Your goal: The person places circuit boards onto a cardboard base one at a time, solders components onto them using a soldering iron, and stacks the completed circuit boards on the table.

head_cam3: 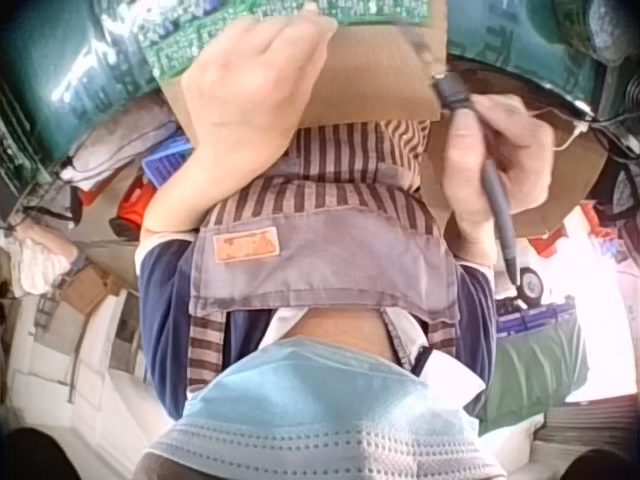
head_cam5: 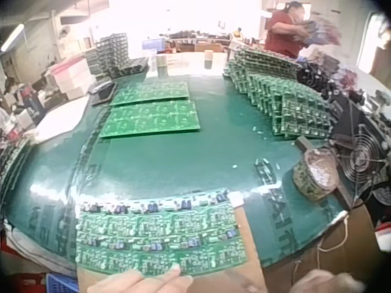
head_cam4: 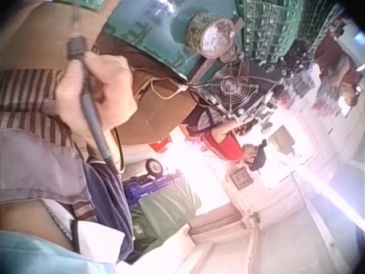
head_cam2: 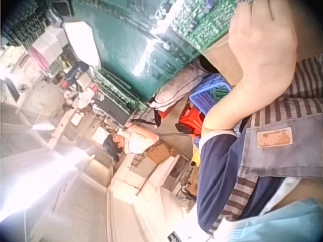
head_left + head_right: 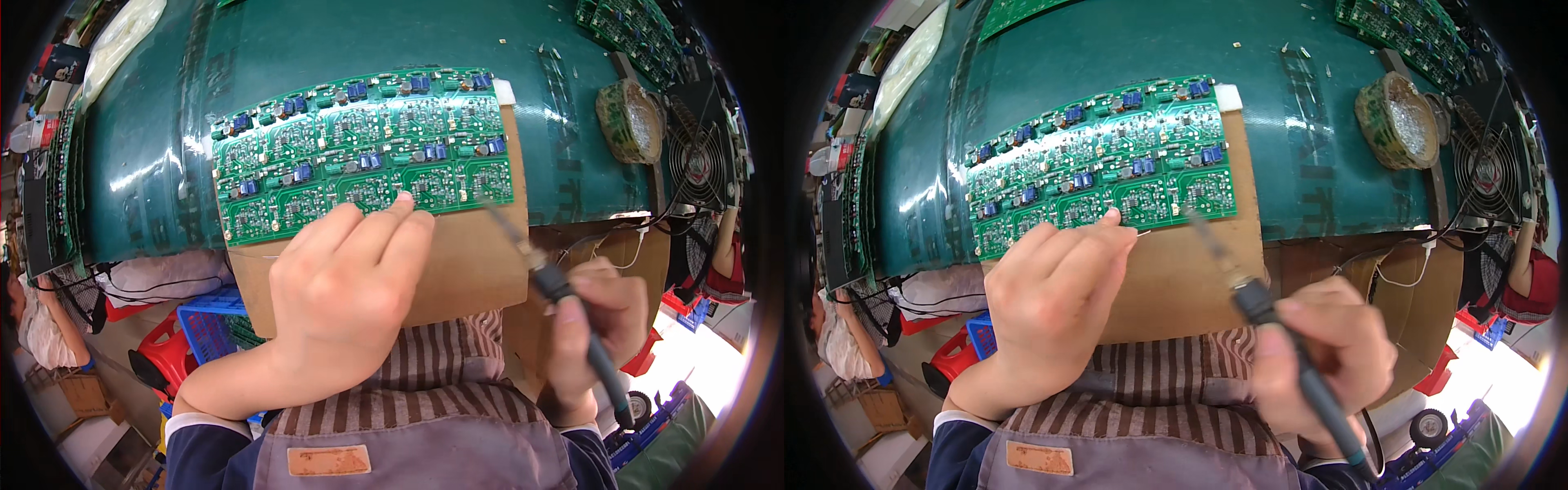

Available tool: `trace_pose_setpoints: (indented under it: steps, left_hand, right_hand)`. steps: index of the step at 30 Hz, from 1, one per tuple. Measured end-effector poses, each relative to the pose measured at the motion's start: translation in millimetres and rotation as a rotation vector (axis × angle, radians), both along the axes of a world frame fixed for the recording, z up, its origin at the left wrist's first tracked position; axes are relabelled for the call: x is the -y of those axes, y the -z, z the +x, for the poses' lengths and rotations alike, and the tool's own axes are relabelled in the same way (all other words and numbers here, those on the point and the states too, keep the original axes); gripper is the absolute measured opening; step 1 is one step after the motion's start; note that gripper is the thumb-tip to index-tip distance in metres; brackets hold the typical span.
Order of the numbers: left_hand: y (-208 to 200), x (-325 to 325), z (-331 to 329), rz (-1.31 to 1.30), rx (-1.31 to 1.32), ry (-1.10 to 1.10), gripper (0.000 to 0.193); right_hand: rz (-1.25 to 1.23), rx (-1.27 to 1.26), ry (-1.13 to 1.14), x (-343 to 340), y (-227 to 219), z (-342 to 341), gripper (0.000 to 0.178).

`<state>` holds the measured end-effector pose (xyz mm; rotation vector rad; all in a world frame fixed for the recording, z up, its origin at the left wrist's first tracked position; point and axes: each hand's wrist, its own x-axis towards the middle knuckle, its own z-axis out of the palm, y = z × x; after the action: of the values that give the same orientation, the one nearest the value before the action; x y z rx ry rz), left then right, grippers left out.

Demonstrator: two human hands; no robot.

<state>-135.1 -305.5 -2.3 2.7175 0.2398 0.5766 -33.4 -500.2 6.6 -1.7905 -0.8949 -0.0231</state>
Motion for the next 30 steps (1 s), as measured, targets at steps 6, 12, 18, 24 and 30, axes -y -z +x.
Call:
trace_pose_setpoints:
  steps: [6,12,18,24,30]
  left_hand:
    - [-22,5,6,-0.05,-0.168,-0.024,0.016]
    - [-16,20,20,-0.055,-0.014,0.06,0.018]
    - [0,21,29,-0.063,-0.014,0.086,0.019]
    - [2,21,33,-0.031,0.039,0.066,0.017]
    - [-11,11,21,-0.074,-0.004,0.033,0.016]
  right_hand:
    - [0.072,0.147,0.584,40,-2,54,0.012]
    - [-0.099,0.056,0.637,58,16,91,0.014]
    - [0.011,-0.177,0.22,22,-6,18,0.016]
    - [-0.001,-0.12,0.018,18,3,10,0.025]
    - [0.073,-0.083,0.016,9,6,5,0.024]
